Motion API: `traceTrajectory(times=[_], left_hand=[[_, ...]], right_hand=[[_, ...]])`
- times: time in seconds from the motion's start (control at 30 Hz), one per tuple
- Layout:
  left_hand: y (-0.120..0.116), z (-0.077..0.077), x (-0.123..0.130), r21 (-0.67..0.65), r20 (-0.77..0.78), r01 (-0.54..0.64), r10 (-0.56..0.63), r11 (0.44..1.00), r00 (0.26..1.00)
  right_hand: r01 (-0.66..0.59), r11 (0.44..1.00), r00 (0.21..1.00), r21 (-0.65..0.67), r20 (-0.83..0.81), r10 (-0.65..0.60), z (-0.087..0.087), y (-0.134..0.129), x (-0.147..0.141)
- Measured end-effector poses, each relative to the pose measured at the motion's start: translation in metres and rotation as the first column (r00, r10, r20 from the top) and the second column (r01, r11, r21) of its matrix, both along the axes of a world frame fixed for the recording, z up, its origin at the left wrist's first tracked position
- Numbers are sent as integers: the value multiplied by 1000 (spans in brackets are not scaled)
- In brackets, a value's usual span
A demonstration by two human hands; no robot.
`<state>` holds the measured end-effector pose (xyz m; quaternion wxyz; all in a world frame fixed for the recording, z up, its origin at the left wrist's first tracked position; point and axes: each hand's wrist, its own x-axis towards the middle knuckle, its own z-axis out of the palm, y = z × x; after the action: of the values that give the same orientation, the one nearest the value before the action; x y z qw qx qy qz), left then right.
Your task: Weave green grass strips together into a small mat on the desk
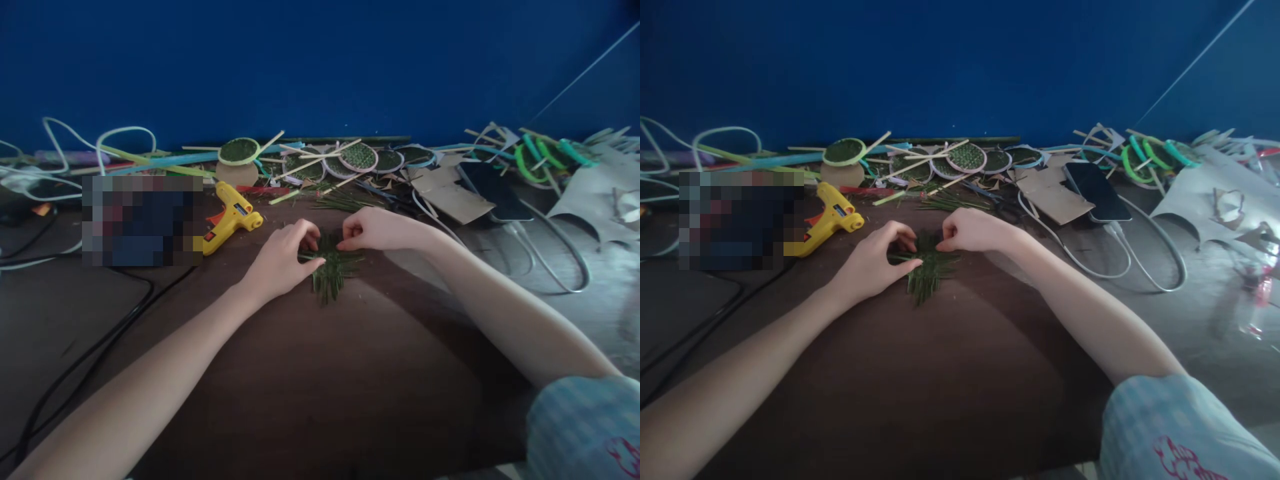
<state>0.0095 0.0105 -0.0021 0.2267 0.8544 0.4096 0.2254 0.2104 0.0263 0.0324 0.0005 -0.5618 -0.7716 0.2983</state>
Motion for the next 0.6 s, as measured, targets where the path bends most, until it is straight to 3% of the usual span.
traceTrajectory(times=[0.27, 0.6], left_hand=[[-4, 3, 1, 121, -35, -1, 5, 993, 999], [-3, 1, 2, 26, -12, -22, 22, 999, 1000]], right_hand=[[-9, 1000, 1000, 7, -16, 9, -3, 1, 2], [-10, 1000, 1000, 7, -3, 10, -2, 2, 2]])
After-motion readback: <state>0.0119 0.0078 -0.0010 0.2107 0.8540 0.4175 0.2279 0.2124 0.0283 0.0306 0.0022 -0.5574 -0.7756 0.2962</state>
